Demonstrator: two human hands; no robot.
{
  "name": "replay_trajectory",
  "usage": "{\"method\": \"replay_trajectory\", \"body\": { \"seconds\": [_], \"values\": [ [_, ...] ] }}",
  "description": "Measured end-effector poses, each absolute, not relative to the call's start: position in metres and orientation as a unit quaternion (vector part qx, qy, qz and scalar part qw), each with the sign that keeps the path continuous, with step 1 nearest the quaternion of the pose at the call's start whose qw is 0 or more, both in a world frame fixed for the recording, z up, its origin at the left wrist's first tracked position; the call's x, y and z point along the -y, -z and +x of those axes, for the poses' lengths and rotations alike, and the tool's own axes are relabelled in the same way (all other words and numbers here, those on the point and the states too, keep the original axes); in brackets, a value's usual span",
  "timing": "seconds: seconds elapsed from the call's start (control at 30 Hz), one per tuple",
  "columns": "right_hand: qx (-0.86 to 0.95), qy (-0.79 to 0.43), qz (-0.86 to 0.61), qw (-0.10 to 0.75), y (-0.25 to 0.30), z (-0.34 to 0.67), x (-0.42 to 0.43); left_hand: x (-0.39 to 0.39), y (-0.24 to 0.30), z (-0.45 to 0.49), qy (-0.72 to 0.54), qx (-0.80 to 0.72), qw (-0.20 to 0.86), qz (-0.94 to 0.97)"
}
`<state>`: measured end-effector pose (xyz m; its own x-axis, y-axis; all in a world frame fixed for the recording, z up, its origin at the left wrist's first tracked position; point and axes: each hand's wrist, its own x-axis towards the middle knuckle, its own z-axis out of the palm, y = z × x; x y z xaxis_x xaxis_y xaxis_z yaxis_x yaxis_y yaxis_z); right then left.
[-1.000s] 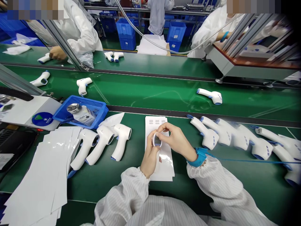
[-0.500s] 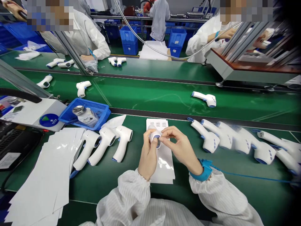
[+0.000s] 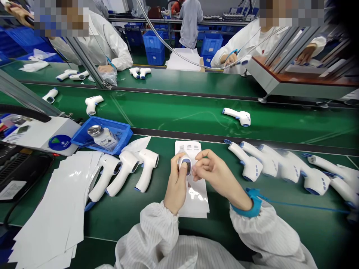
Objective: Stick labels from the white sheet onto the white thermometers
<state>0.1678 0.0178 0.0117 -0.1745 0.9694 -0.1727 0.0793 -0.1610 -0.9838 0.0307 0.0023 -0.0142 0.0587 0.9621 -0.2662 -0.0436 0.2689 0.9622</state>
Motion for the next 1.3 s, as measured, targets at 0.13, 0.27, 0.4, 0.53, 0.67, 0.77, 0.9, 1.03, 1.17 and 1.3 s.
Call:
{"method": "replay_trajectory", "body": {
  "seconds": [0.13, 0.27, 0.4, 0.53, 0.67, 0.77, 0.9, 1.03, 1.17, 1.3],
  "values": [
    [0.501, -0.548, -0.500, 0.446, -0.007, 0.174, -0.025, -0.003, 0.012, 0.027, -0.416, -0.507, 0.650, 0.383],
    [0.579, -0.470, -0.500, 0.440, -0.001, 0.168, -0.028, -0.001, 0.005, 0.021, -0.386, -0.447, 0.709, 0.386],
    [0.654, -0.460, -0.445, 0.404, -0.003, 0.163, -0.030, 0.001, 0.000, 0.015, -0.386, -0.422, 0.695, 0.435],
    [0.684, -0.474, -0.419, 0.363, -0.001, 0.163, -0.024, 0.001, -0.001, 0.013, -0.394, -0.434, 0.684, 0.433],
    [0.582, -0.602, -0.430, 0.338, 0.008, 0.161, -0.010, -0.007, -0.001, 0.011, -0.435, -0.414, 0.707, 0.375],
    [0.562, -0.679, -0.392, 0.265, 0.019, 0.157, -0.015, -0.018, 0.004, 0.006, -0.471, -0.394, 0.716, 0.332],
    [0.661, -0.439, -0.556, 0.248, 0.036, 0.150, -0.084, -0.028, 0.013, 0.003, -0.429, -0.496, 0.665, 0.357],
    [0.668, -0.255, -0.658, 0.236, 0.033, 0.160, -0.193, -0.024, 0.015, -0.001, -0.358, -0.521, 0.653, 0.416],
    [0.588, -0.126, -0.755, 0.263, 0.017, 0.207, -0.243, -0.021, 0.032, -0.022, -0.379, -0.546, 0.621, 0.415],
    [0.545, -0.055, -0.791, 0.273, 0.012, 0.262, -0.231, -0.029, 0.054, -0.036, -0.448, -0.561, 0.578, 0.388]
  ]
}}
